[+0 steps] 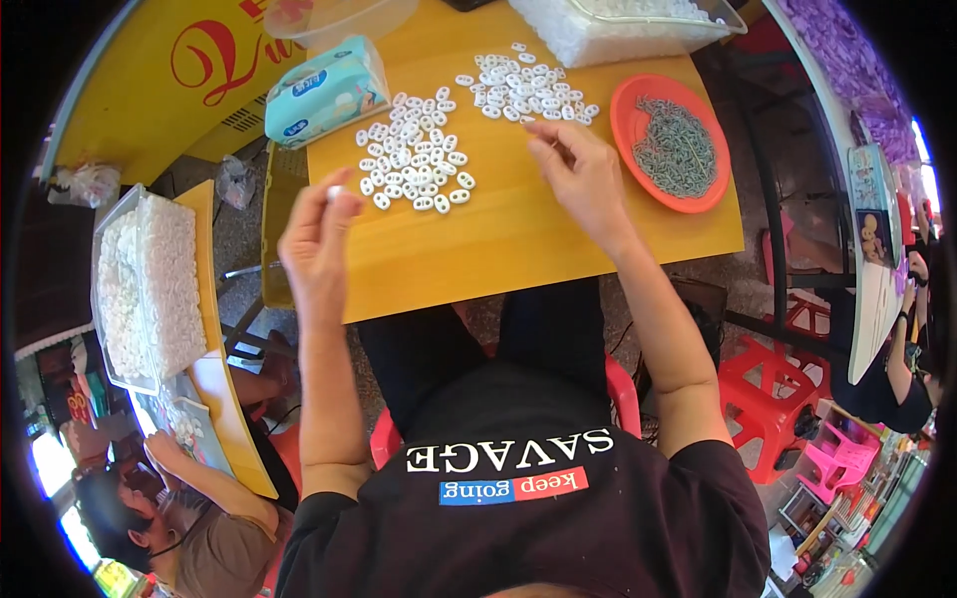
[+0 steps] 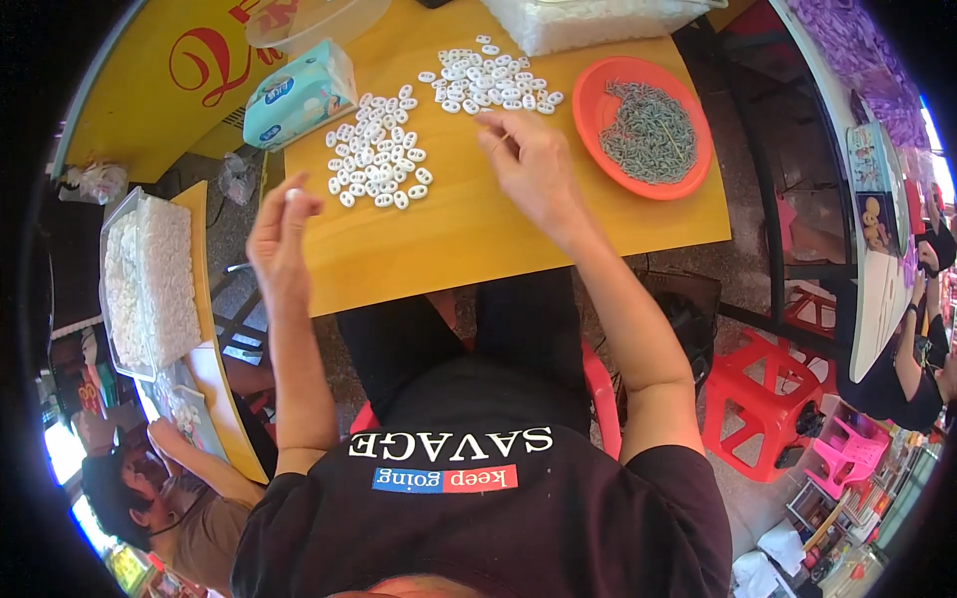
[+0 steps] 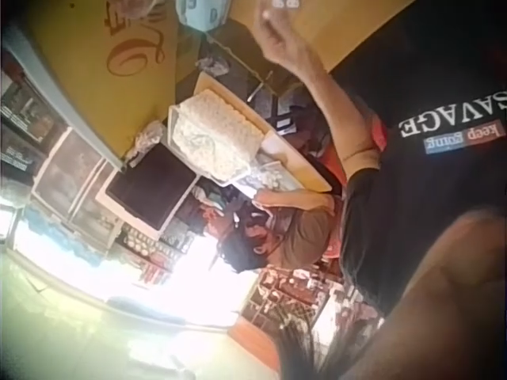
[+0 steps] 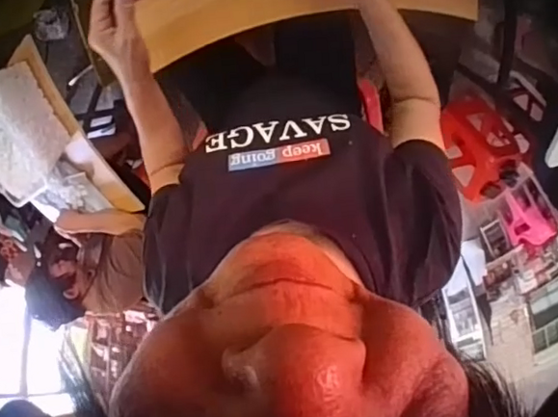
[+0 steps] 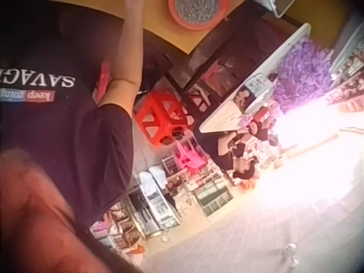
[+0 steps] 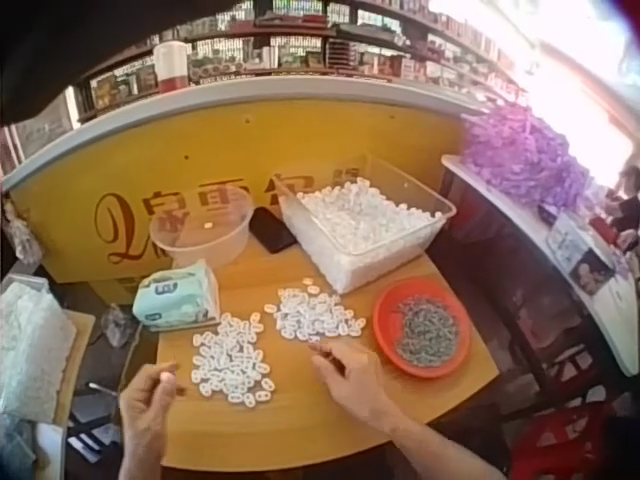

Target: Assembling small plastic toggle components by manually inserting metal loops or pins into pre-drilled holes.

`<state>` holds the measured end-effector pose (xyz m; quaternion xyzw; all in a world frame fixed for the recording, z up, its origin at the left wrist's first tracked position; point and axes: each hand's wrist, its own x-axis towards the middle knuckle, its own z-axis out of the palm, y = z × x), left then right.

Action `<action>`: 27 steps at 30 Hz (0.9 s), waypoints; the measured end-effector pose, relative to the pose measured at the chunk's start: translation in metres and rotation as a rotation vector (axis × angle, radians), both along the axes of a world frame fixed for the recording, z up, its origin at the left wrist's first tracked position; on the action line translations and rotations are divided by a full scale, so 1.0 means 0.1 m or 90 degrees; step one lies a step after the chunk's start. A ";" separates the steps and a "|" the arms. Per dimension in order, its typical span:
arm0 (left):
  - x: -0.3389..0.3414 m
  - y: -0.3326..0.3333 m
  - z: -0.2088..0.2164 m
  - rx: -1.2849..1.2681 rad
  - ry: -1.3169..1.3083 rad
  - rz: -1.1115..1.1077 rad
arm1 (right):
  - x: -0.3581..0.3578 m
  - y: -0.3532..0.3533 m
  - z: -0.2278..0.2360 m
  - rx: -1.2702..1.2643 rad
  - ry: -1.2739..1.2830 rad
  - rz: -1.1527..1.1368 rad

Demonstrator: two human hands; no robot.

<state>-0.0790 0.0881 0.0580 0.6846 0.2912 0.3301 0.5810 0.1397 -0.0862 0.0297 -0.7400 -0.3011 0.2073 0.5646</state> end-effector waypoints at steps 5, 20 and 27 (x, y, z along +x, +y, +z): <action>-0.57 0.83 -0.53 0.113 0.124 0.143 | 0.29 0.27 -0.09 -0.047 -0.402 -0.019; 0.01 -0.08 -0.28 0.289 -0.014 0.054 | 0.01 0.10 -0.18 -0.075 -0.619 0.014; 0.69 -0.79 -0.34 0.152 -0.076 -0.224 | 0.22 0.07 -0.16 -0.020 -0.552 -0.013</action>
